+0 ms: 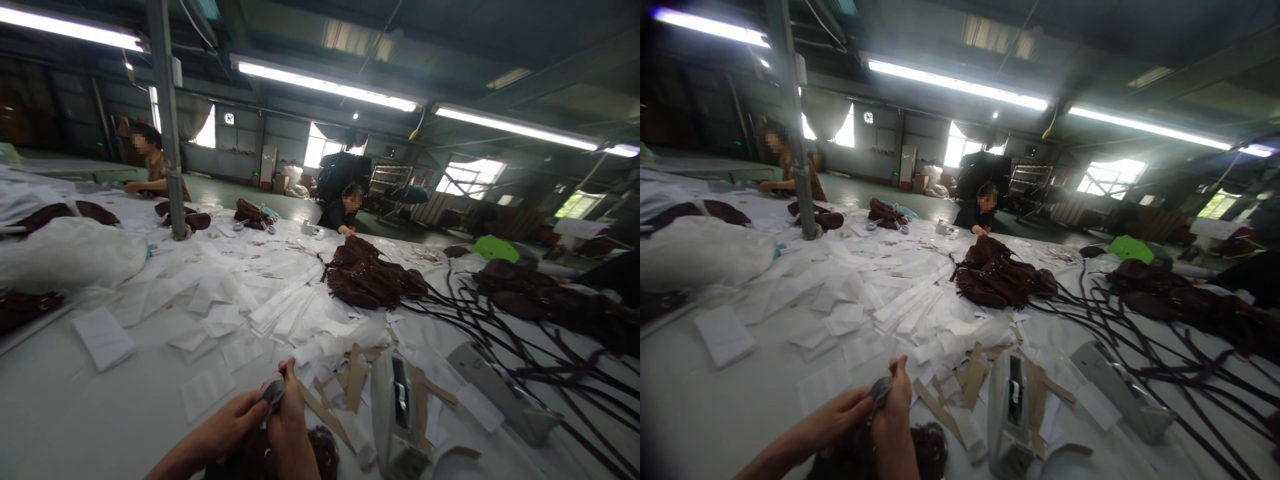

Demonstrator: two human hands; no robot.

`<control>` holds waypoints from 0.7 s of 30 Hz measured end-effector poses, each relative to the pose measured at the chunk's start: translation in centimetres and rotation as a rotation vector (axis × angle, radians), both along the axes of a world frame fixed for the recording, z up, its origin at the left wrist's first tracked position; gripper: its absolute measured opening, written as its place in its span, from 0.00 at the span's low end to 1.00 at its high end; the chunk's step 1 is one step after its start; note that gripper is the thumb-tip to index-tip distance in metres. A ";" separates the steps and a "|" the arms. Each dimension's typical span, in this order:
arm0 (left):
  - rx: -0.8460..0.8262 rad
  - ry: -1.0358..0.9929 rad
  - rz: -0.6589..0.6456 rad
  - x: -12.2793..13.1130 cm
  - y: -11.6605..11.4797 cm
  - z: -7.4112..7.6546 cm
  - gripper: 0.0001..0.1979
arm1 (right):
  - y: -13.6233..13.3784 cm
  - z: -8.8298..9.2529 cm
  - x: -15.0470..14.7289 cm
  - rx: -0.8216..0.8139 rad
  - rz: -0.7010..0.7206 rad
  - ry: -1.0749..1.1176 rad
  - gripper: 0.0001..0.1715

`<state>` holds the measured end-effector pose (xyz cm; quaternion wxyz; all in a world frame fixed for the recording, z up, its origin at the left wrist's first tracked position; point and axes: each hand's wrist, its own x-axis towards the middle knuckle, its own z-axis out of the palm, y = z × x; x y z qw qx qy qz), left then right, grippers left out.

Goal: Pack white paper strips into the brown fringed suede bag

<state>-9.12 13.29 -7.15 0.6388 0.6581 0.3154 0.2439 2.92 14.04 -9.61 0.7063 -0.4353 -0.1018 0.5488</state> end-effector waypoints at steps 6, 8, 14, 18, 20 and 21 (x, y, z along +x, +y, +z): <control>-0.157 -0.103 0.079 -0.1 0.0 -1.0 0.27 | -0.8 1.1 -0.6 -0.053 0.051 -0.136 0.40; -0.212 -0.079 0.094 -0.4 0.4 -1.4 0.29 | -1.4 1.9 -0.3 0.008 0.102 -0.251 0.43; -0.235 -0.033 0.112 -1.1 1.0 -1.3 0.30 | -3.6 4.8 2.8 0.251 0.291 -0.910 0.17; -0.253 -0.048 0.094 -1.2 0.7 -0.7 0.30 | -4.7 5.1 3.9 0.127 0.377 -1.170 0.04; -0.293 -0.086 0.099 -1.1 0.5 -0.3 0.28 | -5.0 4.6 3.6 0.090 0.373 -1.070 0.03; -0.319 -0.115 0.113 -1.1 0.3 -0.2 0.27 | -5.1 4.2 3.1 0.086 0.382 -0.963 0.05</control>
